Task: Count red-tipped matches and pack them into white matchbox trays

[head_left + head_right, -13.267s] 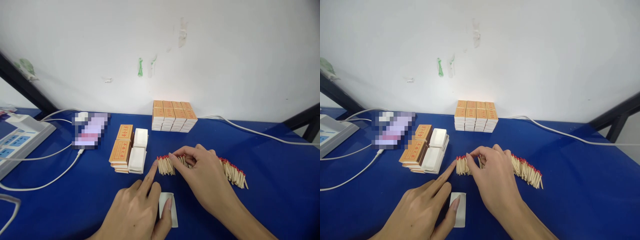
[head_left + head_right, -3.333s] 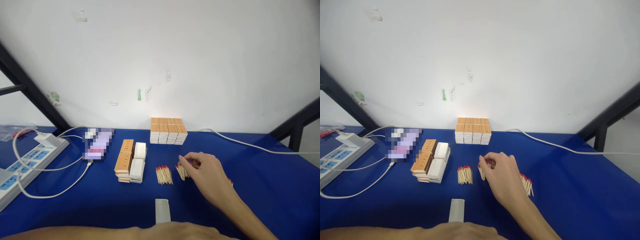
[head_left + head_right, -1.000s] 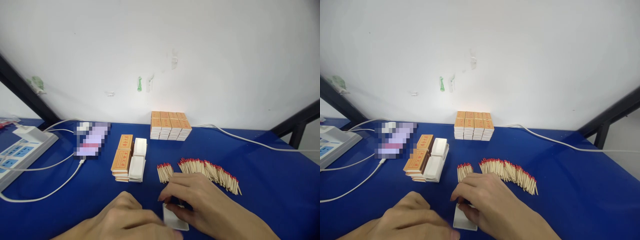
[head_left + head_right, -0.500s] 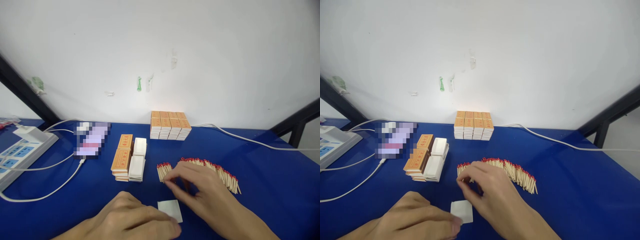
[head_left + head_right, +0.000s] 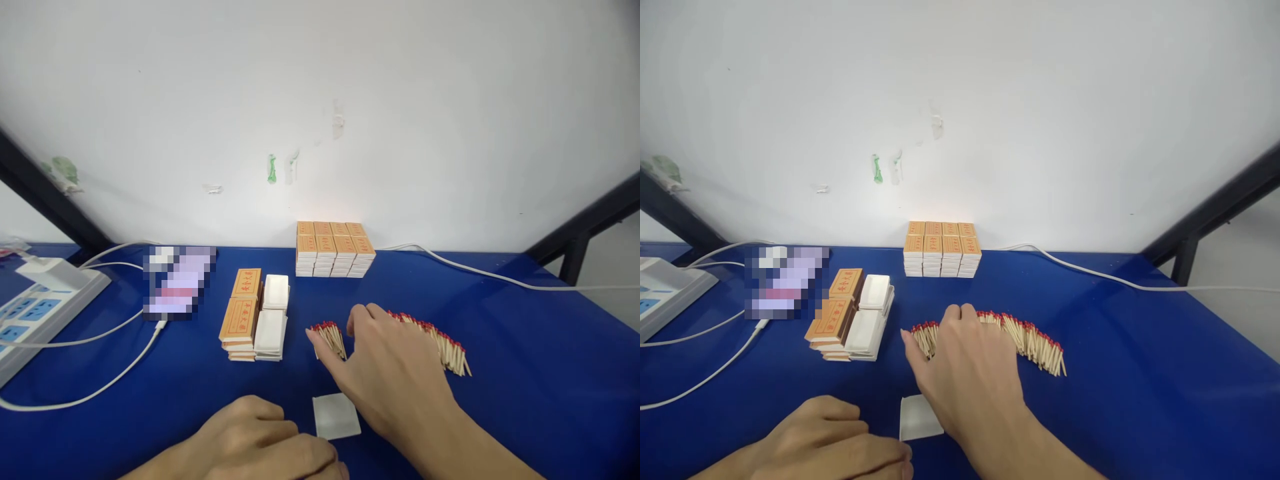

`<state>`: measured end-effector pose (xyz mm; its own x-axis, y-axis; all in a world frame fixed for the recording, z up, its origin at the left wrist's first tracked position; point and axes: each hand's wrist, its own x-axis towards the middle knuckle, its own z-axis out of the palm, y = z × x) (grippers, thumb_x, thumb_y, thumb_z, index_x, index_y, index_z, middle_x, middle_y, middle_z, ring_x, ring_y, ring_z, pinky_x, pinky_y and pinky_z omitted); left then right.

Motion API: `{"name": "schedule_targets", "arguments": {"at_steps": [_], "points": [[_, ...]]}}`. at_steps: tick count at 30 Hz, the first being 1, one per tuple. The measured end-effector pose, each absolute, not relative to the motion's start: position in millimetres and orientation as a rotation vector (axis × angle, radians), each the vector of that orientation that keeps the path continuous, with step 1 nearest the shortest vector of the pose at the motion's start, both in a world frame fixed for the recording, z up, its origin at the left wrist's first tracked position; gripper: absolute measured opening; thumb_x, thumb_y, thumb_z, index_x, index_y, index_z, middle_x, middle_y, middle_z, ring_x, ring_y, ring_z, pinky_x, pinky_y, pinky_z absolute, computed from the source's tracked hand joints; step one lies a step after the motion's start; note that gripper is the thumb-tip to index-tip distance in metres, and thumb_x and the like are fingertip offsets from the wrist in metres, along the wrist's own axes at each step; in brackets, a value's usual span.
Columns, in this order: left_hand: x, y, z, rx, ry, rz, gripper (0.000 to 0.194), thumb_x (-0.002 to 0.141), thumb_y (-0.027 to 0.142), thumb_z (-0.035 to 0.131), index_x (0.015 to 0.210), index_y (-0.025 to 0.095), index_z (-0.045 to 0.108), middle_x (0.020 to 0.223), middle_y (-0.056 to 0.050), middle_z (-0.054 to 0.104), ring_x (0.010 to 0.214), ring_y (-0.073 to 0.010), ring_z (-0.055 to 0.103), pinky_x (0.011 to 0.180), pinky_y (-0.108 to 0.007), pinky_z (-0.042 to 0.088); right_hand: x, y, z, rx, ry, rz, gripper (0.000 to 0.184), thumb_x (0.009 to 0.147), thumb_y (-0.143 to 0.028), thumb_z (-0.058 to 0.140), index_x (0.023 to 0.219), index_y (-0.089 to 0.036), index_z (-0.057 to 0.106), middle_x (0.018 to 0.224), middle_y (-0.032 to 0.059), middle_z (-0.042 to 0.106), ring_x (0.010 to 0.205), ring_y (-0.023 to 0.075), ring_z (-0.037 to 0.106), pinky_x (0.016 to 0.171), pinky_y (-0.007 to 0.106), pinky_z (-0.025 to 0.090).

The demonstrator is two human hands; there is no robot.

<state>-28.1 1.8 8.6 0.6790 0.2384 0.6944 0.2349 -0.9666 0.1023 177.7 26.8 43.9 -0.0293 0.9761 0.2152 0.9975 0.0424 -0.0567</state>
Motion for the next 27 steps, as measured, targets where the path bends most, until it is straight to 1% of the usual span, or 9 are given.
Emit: {"name": "schedule_targets", "arguments": {"at_steps": [4, 6, 9, 11, 14, 17, 21, 24, 27], "points": [[-29, 2, -6, 2.914, 0.399, 1.219, 0.011, 0.109, 0.020, 0.069, 0.105, 0.023, 0.078, 0.081, 0.006, 0.080, 0.048, -0.0059, 0.064, 0.053, -0.022, 0.052, 163, 34, 53, -2.187, -2.224, -0.114, 0.062, 0.100, -0.075, 0.056, 0.085, -0.017, 0.072, 0.078, 0.0186, 0.072, 0.063, 0.0307, 0.071, 0.052, 0.037, 0.041], [-31, 1, -7, 2.948, 0.404, 1.192, 0.009, 0.108, 0.021, 0.070, 0.106, 0.024, 0.078, 0.084, 0.006, 0.080, 0.048, -0.0061, 0.063, 0.052, -0.023, 0.052, 159, 37, 57, -2.249, -2.243, -0.066, 0.057, 0.101, -0.069, 0.060, 0.089, -0.015, 0.074, 0.082, 0.0196, 0.074, 0.069, 0.0313, 0.074, 0.057, 0.038, 0.047], [-32, 0, -2, 2.977, 0.439, 1.150, 0.014, 0.110, 0.020, 0.065, 0.109, 0.025, 0.078, 0.085, 0.005, 0.080, 0.053, -0.0078, 0.067, 0.053, -0.023, 0.054, 155, 41, 61, -2.313, -2.245, 0.007, 0.044, 0.104, -0.056, 0.062, 0.093, -0.014, 0.074, 0.090, 0.0196, 0.077, 0.081, 0.0313, 0.078, 0.066, 0.037, 0.053], [-31, 0, 3, 2.969, 0.483, 1.155, 0.017, 0.112, 0.021, 0.059, 0.111, 0.022, 0.076, 0.086, 0.003, 0.081, 0.056, -0.0095, 0.069, 0.053, -0.026, 0.053, 153, 42, 62, -2.313, -2.264, 0.048, 0.039, 0.105, -0.050, 0.062, 0.095, -0.014, 0.073, 0.094, 0.0198, 0.077, 0.085, 0.0316, 0.079, 0.069, 0.037, 0.053], [-30, 0, 7, 2.922, 0.542, 1.154, 0.026, 0.118, 0.028, 0.050, 0.114, 0.017, 0.073, 0.088, -0.001, 0.081, 0.061, -0.0130, 0.074, 0.054, -0.031, 0.054, 151, 43, 62, -2.279, -2.299, 0.093, 0.031, 0.104, -0.043, 0.063, 0.095, -0.014, 0.072, 0.096, 0.0191, 0.077, 0.086, 0.0324, 0.079, 0.069, 0.038, 0.052], [-31, 0, 5, 2.888, 0.572, 1.134, 0.030, 0.119, 0.031, 0.047, 0.114, 0.015, 0.072, 0.089, -0.002, 0.079, 0.065, -0.0152, 0.077, 0.052, -0.034, 0.053, 151, 42, 61, -2.233, -2.322, 0.143, 0.022, 0.102, -0.035, 0.063, 0.096, -0.015, 0.071, 0.096, 0.0171, 0.076, 0.087, 0.0324, 0.078, 0.069, 0.038, 0.051], [-32, -1, 6, 2.894, 0.578, 1.115, 0.027, 0.117, 0.032, 0.051, 0.112, 0.016, 0.072, 0.085, -0.001, 0.076, 0.061, -0.0160, 0.074, 0.048, -0.035, 0.051, 157, 41, 58, -2.144, -2.355, 0.195, 0.010, 0.100, -0.024, 0.063, 0.097, -0.017, 0.070, 0.099, 0.0154, 0.074, 0.101, 0.0341, 0.075, 0.076, 0.040, 0.051], [-32, -1, 13, 2.912, 0.612, 1.071, 0.021, 0.114, 0.032, 0.059, 0.111, 0.016, 0.073, 0.085, -0.002, 0.076, 0.062, -0.0157, 0.075, 0.054, -0.032, 0.057, 166, 43, 57, -2.043, -2.404, 0.268, 0.007, 0.101, -0.022, 0.065, 0.097, -0.018, 0.069, 0.107, 0.0138, 0.073, 0.104, 0.0321, 0.071, 0.083, 0.042, 0.052], [-34, -1, 20, 2.920, 0.643, 1.010, 0.016, 0.110, 0.031, 0.067, 0.112, 0.016, 0.073, 0.087, -0.003, 0.078, 0.065, -0.0159, 0.077, 0.063, -0.030, 0.064, 175, 47, 57, -1.942, -2.446, 0.360, 0.005, 0.102, -0.018, 0.066, 0.098, -0.018, 0.069, 0.110, 0.0114, 0.072, 0.103, 0.0274, 0.069, 0.084, 0.039, 0.053]]}}
